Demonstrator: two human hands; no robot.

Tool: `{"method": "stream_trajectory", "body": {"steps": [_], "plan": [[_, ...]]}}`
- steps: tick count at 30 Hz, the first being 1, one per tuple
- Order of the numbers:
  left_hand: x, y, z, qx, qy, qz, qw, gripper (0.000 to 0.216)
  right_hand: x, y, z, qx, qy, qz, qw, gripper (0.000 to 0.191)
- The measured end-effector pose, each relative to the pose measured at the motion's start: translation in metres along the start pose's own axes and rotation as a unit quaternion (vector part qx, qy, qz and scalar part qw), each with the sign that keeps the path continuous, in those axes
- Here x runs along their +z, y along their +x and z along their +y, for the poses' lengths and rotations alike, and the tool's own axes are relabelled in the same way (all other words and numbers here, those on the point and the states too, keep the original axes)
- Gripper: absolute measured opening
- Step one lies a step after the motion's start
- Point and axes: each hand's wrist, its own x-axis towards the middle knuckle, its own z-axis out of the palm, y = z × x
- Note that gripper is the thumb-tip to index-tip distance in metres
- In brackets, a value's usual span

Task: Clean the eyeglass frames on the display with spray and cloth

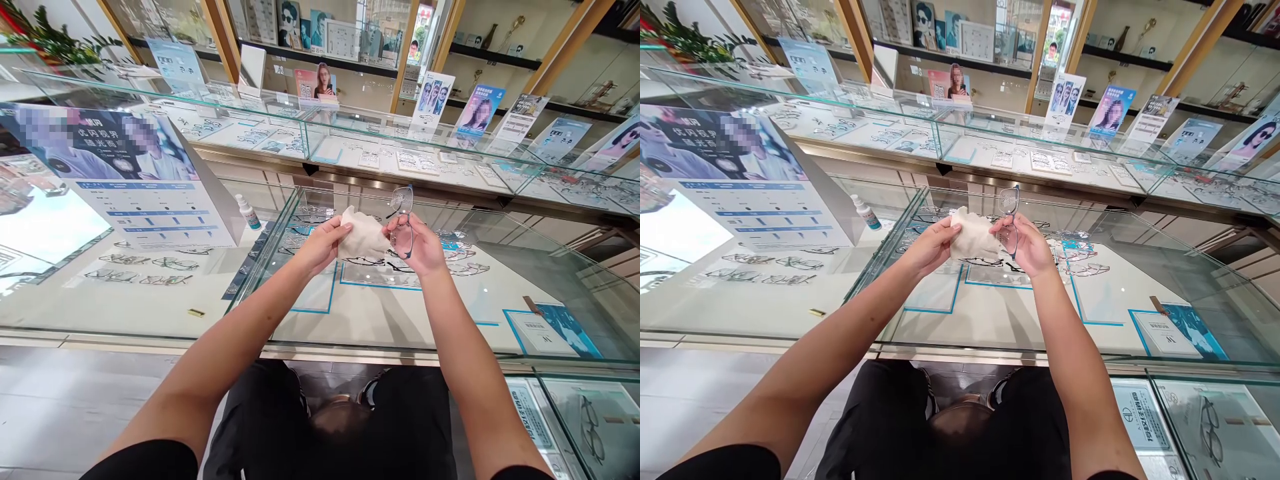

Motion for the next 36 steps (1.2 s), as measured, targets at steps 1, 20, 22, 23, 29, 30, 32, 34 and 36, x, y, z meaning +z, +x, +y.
{"method": "stream_trajectory", "body": {"steps": [1,20,22,23,29,30,32,34,36], "plan": [[0.000,0.000,0.002,0.007,-0.001,0.006,1.000,0.047,0.001,0.000,0.000,-0.001,-0.006,0.001,1.000,0.022],[0.022,-0.020,0.011,0.175,0.106,-0.019,0.979,0.011,0.033,-0.005,0.037,0.024,-0.147,-0.012,0.989,0.023],[0.022,-0.019,0.011,0.172,0.098,0.001,0.980,0.007,0.034,-0.006,0.039,0.025,-0.168,-0.017,0.985,0.022],[0.021,-0.018,0.010,0.172,0.095,0.017,0.980,0.009,0.035,-0.007,0.039,0.028,-0.177,-0.020,0.984,0.022],[0.025,-0.017,0.005,0.178,0.117,0.096,0.972,0.031,0.049,-0.009,0.040,0.059,-0.202,-0.038,0.977,0.034],[0.026,-0.017,0.004,0.172,0.112,0.091,0.974,0.037,0.051,-0.010,0.040,0.062,-0.204,-0.040,0.976,0.036],[0.027,-0.018,0.003,0.153,0.087,0.074,0.982,0.048,0.052,-0.010,0.040,0.061,-0.204,-0.043,0.976,0.038],[0.028,-0.019,0.003,0.137,0.059,0.057,0.987,0.057,0.052,-0.011,0.040,0.055,-0.201,-0.048,0.977,0.036],[0.026,-0.018,0.004,0.115,0.048,0.038,0.991,0.062,0.050,-0.011,0.040,0.049,-0.198,-0.056,0.977,0.033]]}}
